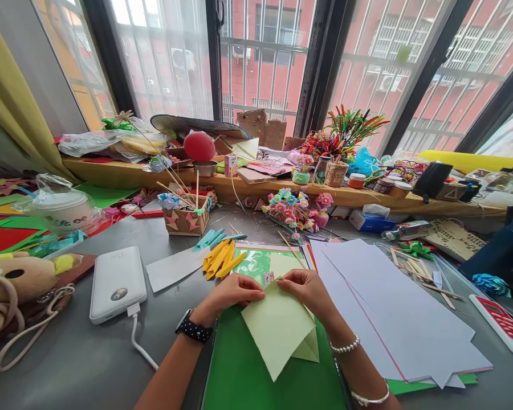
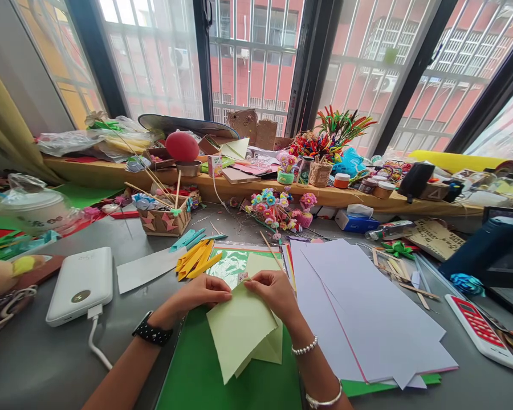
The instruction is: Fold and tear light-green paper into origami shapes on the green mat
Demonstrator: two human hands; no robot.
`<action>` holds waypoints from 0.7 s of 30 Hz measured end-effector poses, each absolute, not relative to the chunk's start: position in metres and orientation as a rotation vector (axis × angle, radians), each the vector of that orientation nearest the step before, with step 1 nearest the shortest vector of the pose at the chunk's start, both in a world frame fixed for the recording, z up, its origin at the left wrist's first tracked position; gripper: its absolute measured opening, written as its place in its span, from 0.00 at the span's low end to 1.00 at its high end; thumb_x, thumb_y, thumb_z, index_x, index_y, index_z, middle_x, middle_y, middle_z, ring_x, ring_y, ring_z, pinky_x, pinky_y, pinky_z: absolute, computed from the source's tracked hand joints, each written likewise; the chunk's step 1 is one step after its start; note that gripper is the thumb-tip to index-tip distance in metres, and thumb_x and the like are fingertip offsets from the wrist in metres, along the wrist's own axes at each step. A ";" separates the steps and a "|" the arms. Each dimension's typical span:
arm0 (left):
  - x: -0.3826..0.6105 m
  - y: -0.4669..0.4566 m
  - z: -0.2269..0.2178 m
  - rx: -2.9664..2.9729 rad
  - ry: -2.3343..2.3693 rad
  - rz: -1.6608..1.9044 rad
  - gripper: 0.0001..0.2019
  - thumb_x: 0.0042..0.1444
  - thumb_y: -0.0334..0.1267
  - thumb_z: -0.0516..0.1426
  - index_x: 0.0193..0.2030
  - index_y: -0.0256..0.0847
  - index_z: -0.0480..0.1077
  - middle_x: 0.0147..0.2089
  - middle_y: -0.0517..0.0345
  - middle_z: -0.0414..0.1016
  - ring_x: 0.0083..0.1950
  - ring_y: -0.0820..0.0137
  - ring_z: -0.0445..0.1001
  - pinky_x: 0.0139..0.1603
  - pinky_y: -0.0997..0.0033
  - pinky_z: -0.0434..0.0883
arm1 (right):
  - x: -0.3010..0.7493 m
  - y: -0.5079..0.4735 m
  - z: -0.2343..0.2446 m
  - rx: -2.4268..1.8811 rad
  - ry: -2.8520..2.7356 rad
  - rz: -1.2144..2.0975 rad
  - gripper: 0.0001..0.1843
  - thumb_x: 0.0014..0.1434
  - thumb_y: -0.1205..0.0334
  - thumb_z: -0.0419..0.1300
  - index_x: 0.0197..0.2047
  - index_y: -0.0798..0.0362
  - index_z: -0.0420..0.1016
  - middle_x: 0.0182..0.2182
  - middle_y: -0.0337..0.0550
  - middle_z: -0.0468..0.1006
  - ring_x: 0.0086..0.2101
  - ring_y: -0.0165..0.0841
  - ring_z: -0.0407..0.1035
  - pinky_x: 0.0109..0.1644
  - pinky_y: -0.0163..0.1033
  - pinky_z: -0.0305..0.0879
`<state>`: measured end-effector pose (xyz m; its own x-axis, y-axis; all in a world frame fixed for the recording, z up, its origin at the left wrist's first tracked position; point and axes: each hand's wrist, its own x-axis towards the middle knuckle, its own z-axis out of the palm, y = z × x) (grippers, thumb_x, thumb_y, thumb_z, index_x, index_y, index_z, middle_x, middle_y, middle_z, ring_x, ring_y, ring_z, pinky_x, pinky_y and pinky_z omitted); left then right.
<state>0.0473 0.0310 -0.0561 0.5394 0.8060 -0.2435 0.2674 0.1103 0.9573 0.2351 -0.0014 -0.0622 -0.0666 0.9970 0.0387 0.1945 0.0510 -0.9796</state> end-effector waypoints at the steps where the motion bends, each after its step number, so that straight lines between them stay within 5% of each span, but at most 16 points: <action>1: 0.047 0.031 -0.056 1.463 0.990 0.528 0.12 0.35 0.43 0.61 0.23 0.35 0.73 0.18 0.62 0.65 0.21 0.78 0.58 0.21 0.79 0.55 | 0.236 -0.001 -0.061 -1.286 -1.434 1.123 0.11 0.43 0.54 0.60 0.22 0.54 0.73 0.20 0.37 0.72 0.22 0.28 0.64 0.24 0.32 0.55; 21: 0.044 0.038 -0.060 1.494 1.030 0.555 0.15 0.34 0.45 0.61 0.23 0.33 0.70 0.19 0.63 0.65 0.22 0.78 0.59 0.22 0.78 0.56 | 0.246 0.004 -0.064 -1.415 -1.448 1.192 0.10 0.39 0.59 0.62 0.19 0.58 0.71 0.17 0.37 0.70 0.19 0.25 0.61 0.21 0.29 0.53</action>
<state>0.0439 0.0376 -0.0595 0.4979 0.8415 -0.2099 0.2874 0.0683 0.9554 0.2458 0.0035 -0.0639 -0.0845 0.9931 -0.0814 0.2704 -0.0558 -0.9611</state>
